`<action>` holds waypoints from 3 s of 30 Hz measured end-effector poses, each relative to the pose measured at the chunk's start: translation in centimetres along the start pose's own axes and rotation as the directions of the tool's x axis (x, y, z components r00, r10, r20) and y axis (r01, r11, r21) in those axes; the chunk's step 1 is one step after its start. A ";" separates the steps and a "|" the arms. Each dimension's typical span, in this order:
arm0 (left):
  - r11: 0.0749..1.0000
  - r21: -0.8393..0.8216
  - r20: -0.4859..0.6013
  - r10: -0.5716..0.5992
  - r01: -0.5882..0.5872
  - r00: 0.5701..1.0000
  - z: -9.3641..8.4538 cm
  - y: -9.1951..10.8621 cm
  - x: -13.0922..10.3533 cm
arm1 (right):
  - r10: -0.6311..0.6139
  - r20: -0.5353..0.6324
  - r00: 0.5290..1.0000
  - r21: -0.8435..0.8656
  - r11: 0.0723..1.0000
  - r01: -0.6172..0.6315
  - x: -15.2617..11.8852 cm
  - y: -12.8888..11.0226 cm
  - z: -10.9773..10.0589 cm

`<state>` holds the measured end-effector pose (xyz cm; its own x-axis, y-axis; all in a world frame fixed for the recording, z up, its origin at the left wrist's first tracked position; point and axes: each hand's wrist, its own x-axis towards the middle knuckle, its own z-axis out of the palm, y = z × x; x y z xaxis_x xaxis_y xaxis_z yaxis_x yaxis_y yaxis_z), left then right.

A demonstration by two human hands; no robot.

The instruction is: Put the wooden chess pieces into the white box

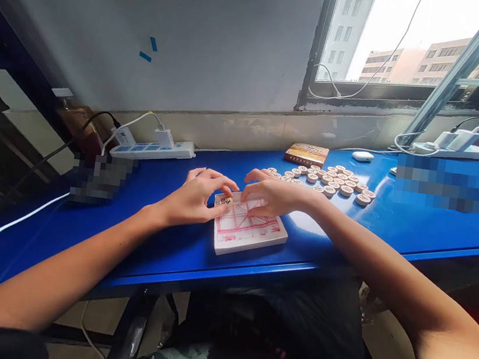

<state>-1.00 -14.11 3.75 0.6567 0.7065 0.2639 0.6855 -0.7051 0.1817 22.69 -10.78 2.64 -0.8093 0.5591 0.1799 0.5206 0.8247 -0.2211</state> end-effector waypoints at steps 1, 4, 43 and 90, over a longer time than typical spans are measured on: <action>1.000 0.004 -0.003 0.000 0.000 1.000 0.0 0.0 0.0 | -0.001 -0.005 1.000 -0.004 1.000 0.001 0.0 0.1 0.0; 1.000 0.023 -0.004 0.004 -0.004 1.000 0.0 -0.1 0.0 | 0.001 -0.017 1.000 -0.012 1.000 -0.001 0.0 0.0 0.1; 0.971 -0.222 -0.038 -0.099 0.088 0.994 1.7 -0.1 0.6 | -0.193 -0.047 0.980 0.001 0.981 0.193 0.2 -1.0 -0.8; 0.944 -0.252 0.103 -0.193 0.213 0.976 1.5 1.1 0.3 | 0.424 -0.310 0.851 -0.014 0.893 -0.450 -0.7 6.5 -0.1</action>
<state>0.40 -14.61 2.59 0.5409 0.8318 0.1248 0.7078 -0.5303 0.4667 26.72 -5.79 1.20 -0.3834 0.8521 0.3563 0.8331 0.4857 -0.2648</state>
